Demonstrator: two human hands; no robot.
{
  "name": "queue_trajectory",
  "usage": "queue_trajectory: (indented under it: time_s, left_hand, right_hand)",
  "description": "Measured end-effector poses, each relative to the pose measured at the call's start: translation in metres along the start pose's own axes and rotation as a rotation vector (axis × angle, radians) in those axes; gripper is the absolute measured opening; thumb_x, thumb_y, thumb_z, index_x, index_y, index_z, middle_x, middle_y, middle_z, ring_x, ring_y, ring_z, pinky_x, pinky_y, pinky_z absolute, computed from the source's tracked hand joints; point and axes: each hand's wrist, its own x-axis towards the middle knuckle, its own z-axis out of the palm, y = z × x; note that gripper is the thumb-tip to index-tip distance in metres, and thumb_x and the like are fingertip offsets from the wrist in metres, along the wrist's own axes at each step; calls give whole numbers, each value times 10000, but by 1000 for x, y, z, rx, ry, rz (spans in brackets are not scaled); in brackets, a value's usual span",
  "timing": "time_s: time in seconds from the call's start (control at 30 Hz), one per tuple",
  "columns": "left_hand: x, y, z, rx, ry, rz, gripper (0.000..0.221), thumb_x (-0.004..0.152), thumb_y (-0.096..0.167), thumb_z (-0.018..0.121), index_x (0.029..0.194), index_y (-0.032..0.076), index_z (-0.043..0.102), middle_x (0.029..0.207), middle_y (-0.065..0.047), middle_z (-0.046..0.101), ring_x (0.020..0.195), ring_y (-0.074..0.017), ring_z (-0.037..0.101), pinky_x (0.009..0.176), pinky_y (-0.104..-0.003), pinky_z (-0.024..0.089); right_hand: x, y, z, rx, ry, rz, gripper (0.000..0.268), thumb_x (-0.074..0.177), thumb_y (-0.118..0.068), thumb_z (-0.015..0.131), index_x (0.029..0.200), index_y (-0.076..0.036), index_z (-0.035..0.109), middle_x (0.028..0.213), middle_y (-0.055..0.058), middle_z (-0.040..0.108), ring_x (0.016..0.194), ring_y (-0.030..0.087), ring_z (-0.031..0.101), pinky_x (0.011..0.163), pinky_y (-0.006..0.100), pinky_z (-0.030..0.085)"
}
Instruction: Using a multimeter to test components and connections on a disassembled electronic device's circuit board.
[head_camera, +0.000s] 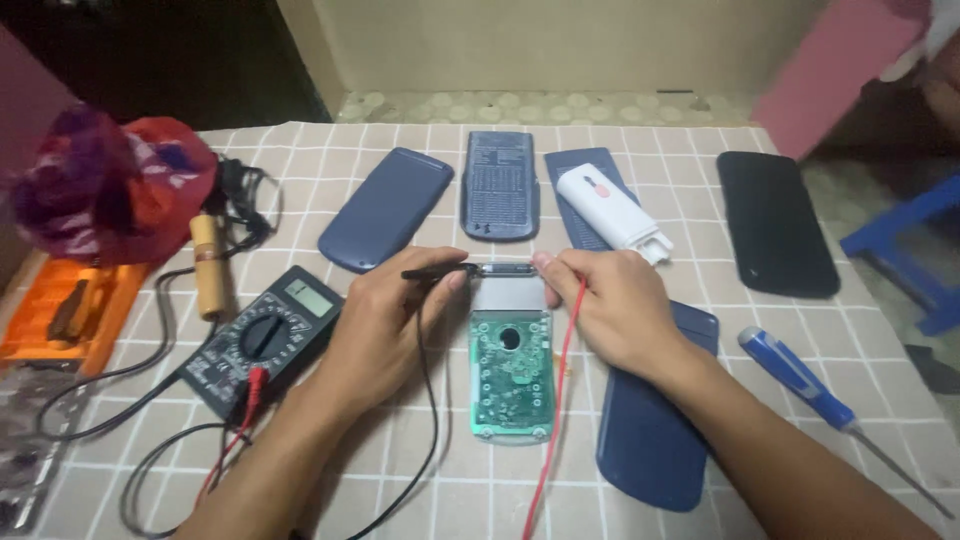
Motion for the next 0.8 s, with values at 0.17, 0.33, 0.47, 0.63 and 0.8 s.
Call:
queue_trajectory:
  time_s: [0.17, 0.33, 0.47, 0.63, 0.8]
  left_hand:
    - [-2, -5, 0, -21, -3, 70, 202, 887, 114, 478, 1005, -20, 571, 907, -209, 621, 866, -398, 605, 738, -445, 486]
    - [-9, -6, -1, 22, -51, 2, 297, 890, 215, 443, 1084, 17, 551, 1057, -131, 612, 963, -243, 597, 846, -331, 454]
    - [-9, -15, 3, 40, -31, 73, 266, 896, 213, 446, 1020, 11, 568, 1007, -110, 617, 933, -235, 597, 840, -314, 444]
    - [-8, -12, 2, 54, -7, 64, 266, 884, 224, 462, 1004, 21, 586, 996, -102, 634, 905, -240, 613, 802, -315, 457]
    - [-7, -11, -1, -51, -27, 41, 207, 888, 159, 489, 984, 17, 606, 918, -173, 643, 878, -349, 627, 756, -405, 491]
  right_hand:
    - [2, 4, 2, 7, 3, -30, 385, 869, -312, 476, 597, -94, 639, 533, 179, 611, 645, 390, 608, 626, 417, 466]
    - [4, 10, 11, -222, 4, 122, 450, 866, -448, 466, 548, -193, 658, 452, 18, 578, 494, 158, 522, 565, 291, 350]
    - [4, 12, 11, -214, 30, 68, 460, 875, -434, 460, 548, -177, 656, 369, 52, 428, 439, 183, 436, 542, 311, 328]
    - [3, 8, 8, -133, 41, 93, 401, 862, -390, 506, 596, -156, 692, 502, -6, 623, 493, 113, 484, 553, 261, 347]
    - [3, 5, 6, -14, 13, 10, 406, 888, -283, 496, 562, -91, 644, 377, 167, 475, 436, 262, 461, 509, 323, 406]
